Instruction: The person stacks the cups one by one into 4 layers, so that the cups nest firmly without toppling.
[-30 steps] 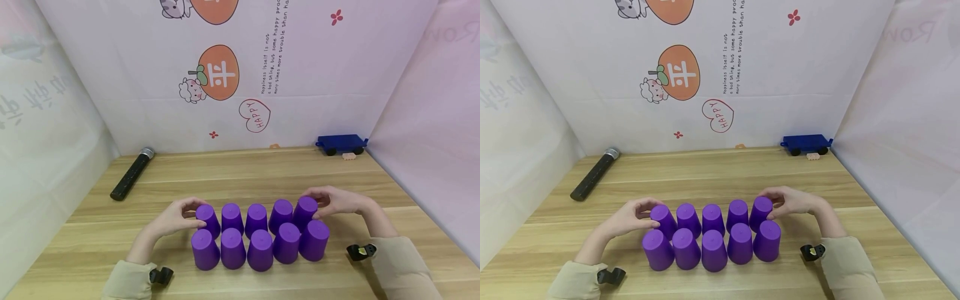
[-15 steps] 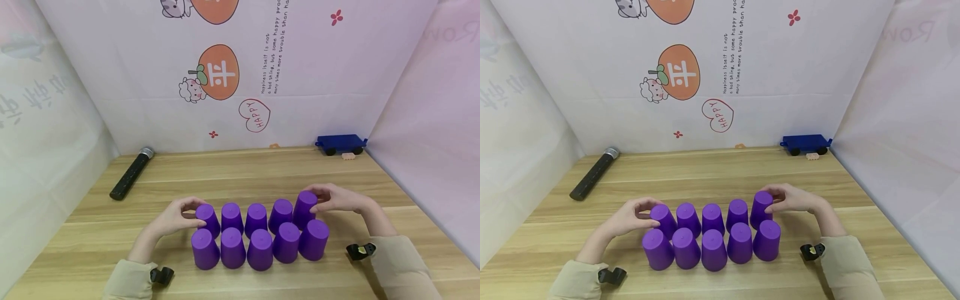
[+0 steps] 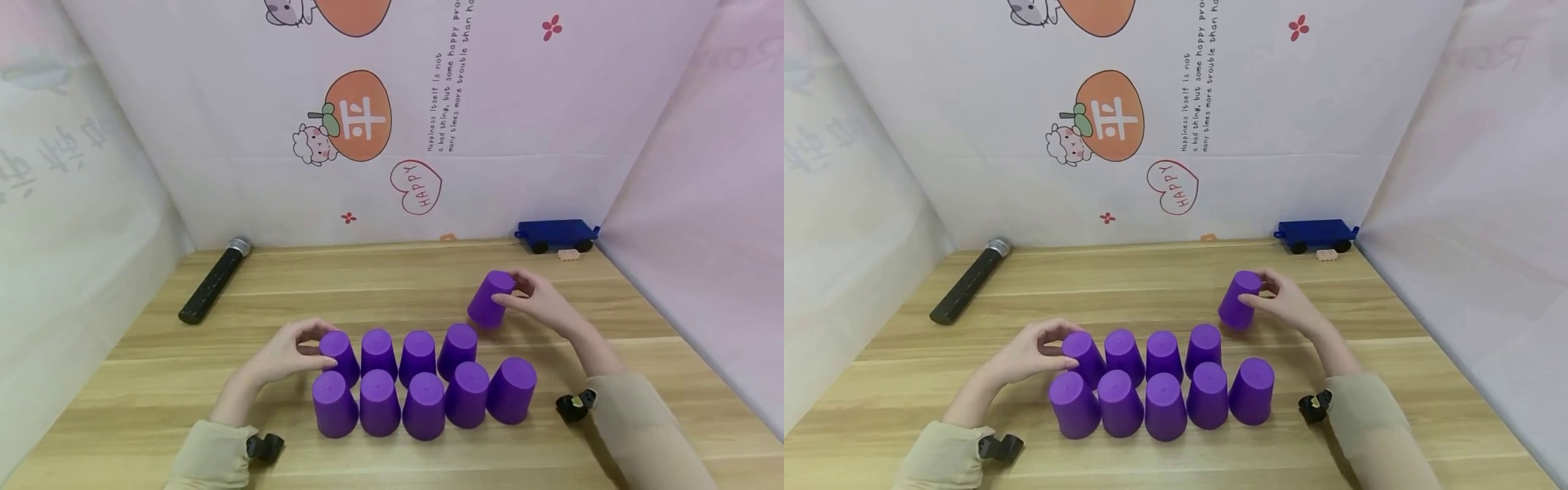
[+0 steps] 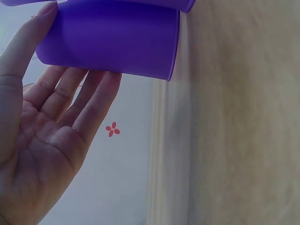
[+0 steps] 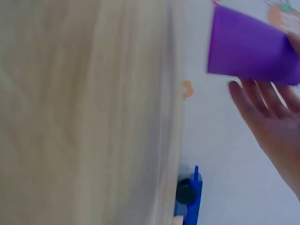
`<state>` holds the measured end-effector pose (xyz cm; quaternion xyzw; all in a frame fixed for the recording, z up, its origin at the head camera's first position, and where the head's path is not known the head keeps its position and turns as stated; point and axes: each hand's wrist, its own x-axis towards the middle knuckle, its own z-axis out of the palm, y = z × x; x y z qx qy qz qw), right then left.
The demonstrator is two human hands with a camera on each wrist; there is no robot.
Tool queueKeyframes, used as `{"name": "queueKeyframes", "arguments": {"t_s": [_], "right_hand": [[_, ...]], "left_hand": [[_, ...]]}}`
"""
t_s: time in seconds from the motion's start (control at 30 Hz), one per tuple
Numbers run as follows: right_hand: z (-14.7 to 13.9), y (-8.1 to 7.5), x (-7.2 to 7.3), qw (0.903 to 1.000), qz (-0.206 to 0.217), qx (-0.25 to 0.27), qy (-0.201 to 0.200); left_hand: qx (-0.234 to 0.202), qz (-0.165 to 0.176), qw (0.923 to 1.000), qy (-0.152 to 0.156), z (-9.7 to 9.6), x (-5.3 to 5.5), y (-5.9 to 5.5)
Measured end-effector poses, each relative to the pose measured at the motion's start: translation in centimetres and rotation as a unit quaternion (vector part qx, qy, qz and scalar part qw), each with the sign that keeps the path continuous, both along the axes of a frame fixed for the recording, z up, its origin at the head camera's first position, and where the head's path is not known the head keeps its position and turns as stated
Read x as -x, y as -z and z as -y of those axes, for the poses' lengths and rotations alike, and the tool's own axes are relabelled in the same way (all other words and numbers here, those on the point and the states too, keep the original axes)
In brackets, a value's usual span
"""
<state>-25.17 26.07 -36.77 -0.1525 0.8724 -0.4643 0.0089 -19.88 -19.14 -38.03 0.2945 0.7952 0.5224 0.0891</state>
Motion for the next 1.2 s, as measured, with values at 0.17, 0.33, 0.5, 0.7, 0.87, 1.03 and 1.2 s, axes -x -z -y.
{"name": "queueKeyframes", "arguments": {"t_s": [0.17,0.33,0.5,0.7,0.87,1.03,1.2], "right_hand": [[1.8,0.1,1.7,0.9999,-0.009,-0.011,-0.006],[3.5,0.2,3.1,0.9989,-0.009,-0.017,-0.044],[5.3,0.1,4.3,0.9954,-0.015,-0.033,-0.088],[6.9,-0.1,5.4,0.9933,-0.01,-0.045,-0.106],[7.7,-0.3,5.7,0.9917,0.005,-0.031,-0.124],[8.2,-0.2,5.9,0.9905,0.016,-0.022,-0.135],[8.5,-0.1,5.9,0.9887,0.018,-0.016,-0.148]], "left_hand": [[0.001,0.0,1.0,0.0,0.1,0.0,0.1],[0.004,0.002,1.0,0.001,0.1,0.1,0.3],[0.003,0.0,1.0,-0.003,0.1,0.1,0.3],[0.008,-0.003,1.0,-0.004,0.1,0.0,0.3],[0.008,-0.004,1.0,-0.003,0.1,0.0,0.4],[0.007,-0.001,1.0,0.0,0.2,0.1,0.5],[0.01,-0.003,0.9999,-0.004,0.2,0.1,0.5]]}}
